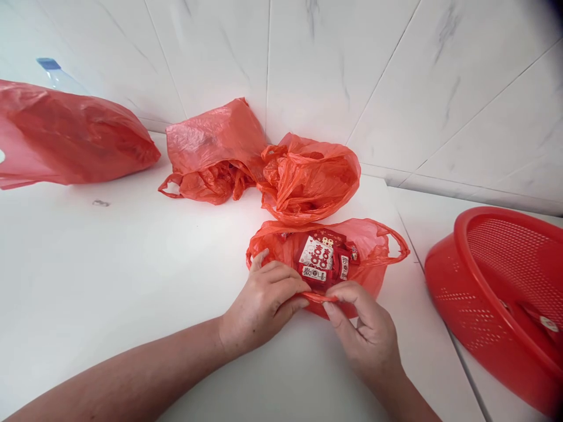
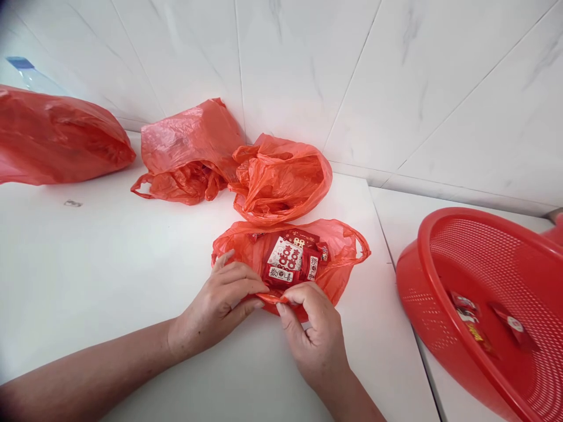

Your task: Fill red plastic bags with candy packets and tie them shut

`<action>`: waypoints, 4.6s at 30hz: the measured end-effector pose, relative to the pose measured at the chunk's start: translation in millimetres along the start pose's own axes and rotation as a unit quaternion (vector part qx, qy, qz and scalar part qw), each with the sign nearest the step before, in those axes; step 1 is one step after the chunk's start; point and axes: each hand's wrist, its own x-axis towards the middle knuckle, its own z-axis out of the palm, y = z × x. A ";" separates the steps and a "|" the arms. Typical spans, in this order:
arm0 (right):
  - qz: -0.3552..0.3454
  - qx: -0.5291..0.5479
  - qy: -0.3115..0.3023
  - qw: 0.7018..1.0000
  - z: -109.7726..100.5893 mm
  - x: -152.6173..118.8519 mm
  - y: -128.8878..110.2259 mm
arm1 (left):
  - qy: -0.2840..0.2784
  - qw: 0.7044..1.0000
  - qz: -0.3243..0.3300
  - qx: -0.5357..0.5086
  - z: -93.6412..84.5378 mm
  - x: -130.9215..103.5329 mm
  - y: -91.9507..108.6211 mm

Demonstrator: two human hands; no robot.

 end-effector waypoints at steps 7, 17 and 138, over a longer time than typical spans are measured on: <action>-0.006 -0.009 -0.013 1.000 0.3 1.2 -1.8 | 0.024 1.000 0.000 0.003 0.0 0.6 -1.5; 0.020 -0.009 -0.035 0.999 -0.1 -1.2 -0.2 | 0.007 1.000 0.001 0.003 -2.1 -1.8 2.5; 0.047 0.016 0.006 0.999 4.0 -3.8 5.7 | 0.090 0.993 0.074 0.010 -1.6 -4.8 0.2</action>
